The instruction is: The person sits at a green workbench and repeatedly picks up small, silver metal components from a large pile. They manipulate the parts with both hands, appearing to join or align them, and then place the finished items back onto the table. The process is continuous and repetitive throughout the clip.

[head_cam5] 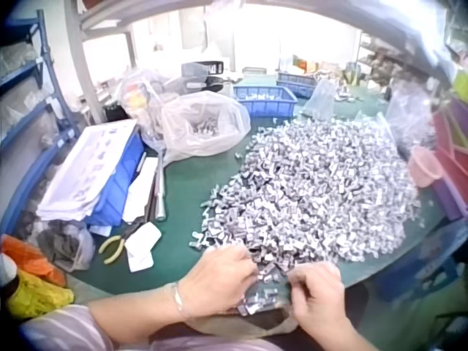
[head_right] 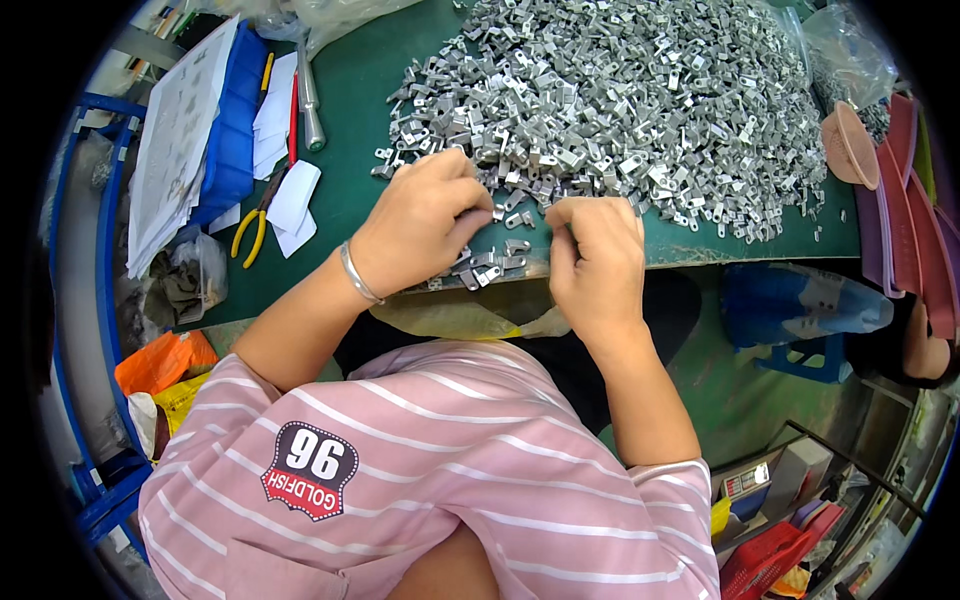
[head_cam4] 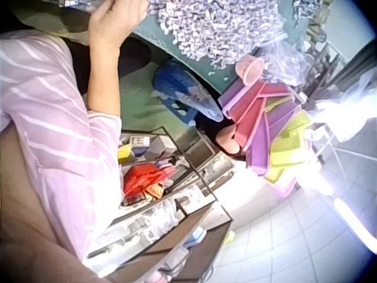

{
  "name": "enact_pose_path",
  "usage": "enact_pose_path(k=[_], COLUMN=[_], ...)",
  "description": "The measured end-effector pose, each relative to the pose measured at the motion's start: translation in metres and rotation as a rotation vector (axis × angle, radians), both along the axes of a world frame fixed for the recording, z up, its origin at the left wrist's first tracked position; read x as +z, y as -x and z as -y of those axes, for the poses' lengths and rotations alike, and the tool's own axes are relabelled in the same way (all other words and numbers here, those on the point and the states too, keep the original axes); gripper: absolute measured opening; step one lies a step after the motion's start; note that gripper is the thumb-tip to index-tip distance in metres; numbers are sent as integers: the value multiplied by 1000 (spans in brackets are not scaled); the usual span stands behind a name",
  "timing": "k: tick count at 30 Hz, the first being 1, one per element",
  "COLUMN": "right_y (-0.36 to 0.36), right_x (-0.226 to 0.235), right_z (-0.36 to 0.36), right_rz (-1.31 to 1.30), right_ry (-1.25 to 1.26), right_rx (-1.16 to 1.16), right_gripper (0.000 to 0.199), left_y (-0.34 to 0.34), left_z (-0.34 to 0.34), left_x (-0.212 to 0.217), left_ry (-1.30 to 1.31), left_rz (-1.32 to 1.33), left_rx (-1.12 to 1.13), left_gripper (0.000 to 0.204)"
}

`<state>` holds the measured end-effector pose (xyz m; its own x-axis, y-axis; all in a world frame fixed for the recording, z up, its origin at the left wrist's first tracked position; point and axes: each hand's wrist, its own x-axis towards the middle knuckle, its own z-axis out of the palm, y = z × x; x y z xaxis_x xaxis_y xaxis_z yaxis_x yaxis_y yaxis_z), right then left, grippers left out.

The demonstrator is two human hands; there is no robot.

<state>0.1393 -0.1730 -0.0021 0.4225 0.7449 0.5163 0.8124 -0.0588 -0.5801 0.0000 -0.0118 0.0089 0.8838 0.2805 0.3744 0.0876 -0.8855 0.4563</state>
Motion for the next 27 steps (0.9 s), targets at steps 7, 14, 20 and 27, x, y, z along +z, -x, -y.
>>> enact_pose_path(k=[7,14,20,27], right_y=[1,2,8,20], right_x=[-11,-21,-21,-14], right_z=[-13,10,33,18], right_rz=[185,264,1,18], right_ry=[21,-177,-154,61], right_rx=[67,175,288,230], right_gripper=[22,21,27,36], left_y=[-9,18,54,70], left_z=[3,4,3,1], left_x=[-3,-2,-4,2], left_ry=[-90,-30,25,76], left_rz=[-1,241,155,-131], left_rx=[-34,-116,-97,59], left_gripper=[17,19,25,78])
